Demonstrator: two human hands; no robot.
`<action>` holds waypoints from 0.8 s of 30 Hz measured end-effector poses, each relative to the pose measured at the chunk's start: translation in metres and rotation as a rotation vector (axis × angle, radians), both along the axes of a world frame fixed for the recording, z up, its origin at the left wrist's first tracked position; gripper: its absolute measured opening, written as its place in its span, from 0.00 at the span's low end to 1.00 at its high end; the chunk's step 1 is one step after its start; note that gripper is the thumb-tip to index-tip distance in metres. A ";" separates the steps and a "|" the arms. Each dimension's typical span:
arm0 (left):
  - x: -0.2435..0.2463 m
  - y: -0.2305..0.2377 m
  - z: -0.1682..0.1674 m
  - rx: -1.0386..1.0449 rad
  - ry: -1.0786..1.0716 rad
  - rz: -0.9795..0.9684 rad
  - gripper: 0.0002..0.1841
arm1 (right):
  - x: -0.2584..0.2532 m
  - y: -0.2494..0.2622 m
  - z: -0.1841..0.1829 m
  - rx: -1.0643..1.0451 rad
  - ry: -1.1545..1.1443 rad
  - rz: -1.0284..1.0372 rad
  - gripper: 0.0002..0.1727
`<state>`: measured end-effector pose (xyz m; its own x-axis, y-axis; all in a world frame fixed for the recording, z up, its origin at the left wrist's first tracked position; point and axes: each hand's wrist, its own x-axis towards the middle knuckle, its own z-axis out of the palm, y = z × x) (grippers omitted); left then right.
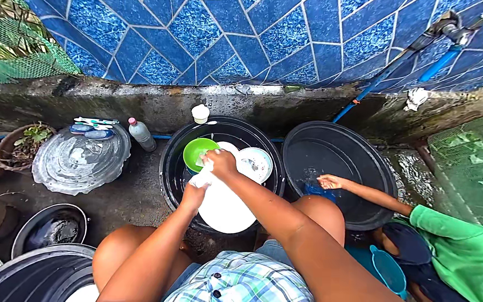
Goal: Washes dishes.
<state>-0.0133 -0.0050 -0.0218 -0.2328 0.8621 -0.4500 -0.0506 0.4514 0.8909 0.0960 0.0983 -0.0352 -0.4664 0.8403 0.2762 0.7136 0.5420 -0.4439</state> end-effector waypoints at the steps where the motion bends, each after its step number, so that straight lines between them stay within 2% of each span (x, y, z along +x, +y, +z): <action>1: 0.001 0.001 0.000 0.025 0.009 0.015 0.17 | -0.003 -0.003 -0.002 0.066 0.062 0.096 0.17; 3: 0.000 0.003 0.003 0.062 0.027 0.091 0.15 | -0.002 -0.004 -0.007 0.125 0.169 0.165 0.17; 8: -0.016 0.013 0.009 0.080 0.079 0.292 0.19 | 0.021 -0.006 -0.033 0.032 0.253 -0.123 0.24; 11: -0.016 0.015 0.006 0.097 0.032 0.338 0.20 | 0.007 -0.046 -0.033 -0.120 0.187 0.071 0.21; 14: -0.022 0.015 0.001 0.086 -0.015 0.406 0.21 | 0.004 -0.091 -0.018 -0.119 0.204 0.294 0.19; 17: -0.029 0.015 0.008 0.081 0.010 0.419 0.22 | 0.022 -0.102 -0.007 -0.106 0.103 0.394 0.21; 19: -0.027 0.014 0.007 0.092 0.005 0.402 0.23 | 0.021 -0.097 -0.005 -0.096 0.063 0.398 0.22; 24: -0.016 0.011 0.009 0.091 -0.096 0.375 0.22 | -0.006 -0.057 0.002 -0.113 0.006 0.252 0.25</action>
<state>-0.0291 0.0057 -0.0124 -0.4995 0.7628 -0.4106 -0.2815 0.3054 0.9097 0.0899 0.0412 -0.0328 -0.6632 0.7236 0.1911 0.5598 0.6491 -0.5151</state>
